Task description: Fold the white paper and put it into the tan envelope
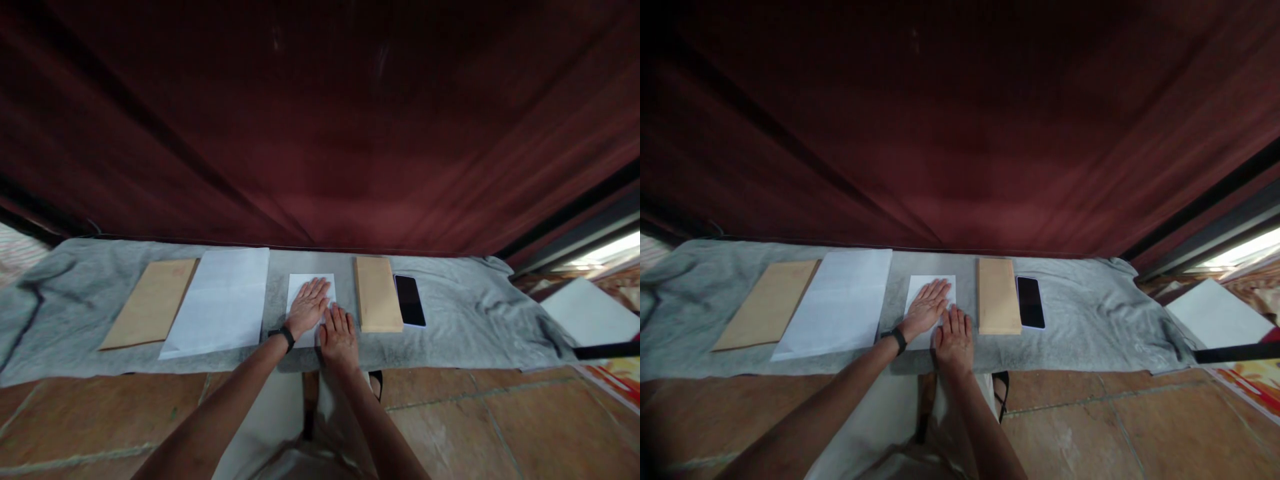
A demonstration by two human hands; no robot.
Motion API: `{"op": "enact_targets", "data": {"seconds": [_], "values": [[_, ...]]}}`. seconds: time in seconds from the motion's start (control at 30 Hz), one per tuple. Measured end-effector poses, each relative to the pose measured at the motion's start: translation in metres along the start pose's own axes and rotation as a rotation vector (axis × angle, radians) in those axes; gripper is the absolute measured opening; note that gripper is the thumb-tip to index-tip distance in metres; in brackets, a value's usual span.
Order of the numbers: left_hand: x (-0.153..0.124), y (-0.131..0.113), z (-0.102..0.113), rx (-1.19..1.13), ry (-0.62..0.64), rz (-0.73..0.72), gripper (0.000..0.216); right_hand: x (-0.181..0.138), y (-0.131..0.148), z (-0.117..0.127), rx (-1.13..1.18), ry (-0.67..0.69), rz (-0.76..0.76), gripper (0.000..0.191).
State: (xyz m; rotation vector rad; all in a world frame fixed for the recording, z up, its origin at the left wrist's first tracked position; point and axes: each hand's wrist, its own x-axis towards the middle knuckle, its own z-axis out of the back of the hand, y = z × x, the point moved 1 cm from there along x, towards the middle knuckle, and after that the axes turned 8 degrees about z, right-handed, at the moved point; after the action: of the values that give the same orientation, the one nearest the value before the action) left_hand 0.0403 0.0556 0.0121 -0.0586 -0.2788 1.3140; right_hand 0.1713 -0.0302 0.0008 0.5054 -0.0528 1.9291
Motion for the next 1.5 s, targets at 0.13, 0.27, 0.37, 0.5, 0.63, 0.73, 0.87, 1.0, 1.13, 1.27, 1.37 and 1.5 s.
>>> {"op": "enact_targets", "data": {"seconds": [0.13,0.27,0.37,0.5,0.63,0.73,0.87,1.0,1.13,1.27,1.37,1.5], "values": [[0.000,0.010,0.003,0.047,-0.010,0.093,0.053,0.000,-0.001,0.002,-0.001,0.026,0.009,0.047],[-0.013,0.023,0.006,0.076,-0.022,0.155,0.058,0.000,-0.001,0.004,0.000,0.032,0.009,0.048],[-0.026,0.035,0.007,0.096,-0.033,0.206,0.061,0.000,0.000,0.005,0.002,0.030,0.001,0.048],[-0.036,0.041,0.012,0.097,-0.067,0.267,0.059,0.001,0.000,0.005,0.008,0.036,0.002,0.048],[-0.047,0.025,0.019,0.019,-0.085,0.162,0.055,0.005,-0.001,0.005,0.011,0.052,-0.004,0.047],[-0.062,0.008,0.019,-0.041,-0.008,-0.004,0.052,0.008,-0.001,0.006,0.009,0.071,-0.006,0.047],[-0.077,0.005,0.017,-0.038,0.000,0.026,0.051,0.011,0.000,0.006,0.003,0.060,-0.013,0.046],[-0.084,0.013,0.020,-0.011,-0.021,0.077,0.053,0.010,0.001,0.006,0.001,0.017,-0.023,0.045],[-0.092,0.019,0.024,0.013,-0.057,0.119,0.056,0.008,0.002,0.004,-0.012,0.018,-0.043,0.048],[-0.094,0.011,0.025,0.038,-0.081,0.159,0.057,0.007,0.003,0.005,-0.012,0.003,-0.043,0.048],[-0.088,-0.005,0.022,0.007,-0.045,0.120,0.054,0.007,0.003,0.007,-0.007,0.008,-0.028,0.047],[-0.078,-0.019,0.018,-0.030,0.006,0.101,0.050,0.007,0.002,0.009,-0.014,0.047,-0.016,0.045]]}}
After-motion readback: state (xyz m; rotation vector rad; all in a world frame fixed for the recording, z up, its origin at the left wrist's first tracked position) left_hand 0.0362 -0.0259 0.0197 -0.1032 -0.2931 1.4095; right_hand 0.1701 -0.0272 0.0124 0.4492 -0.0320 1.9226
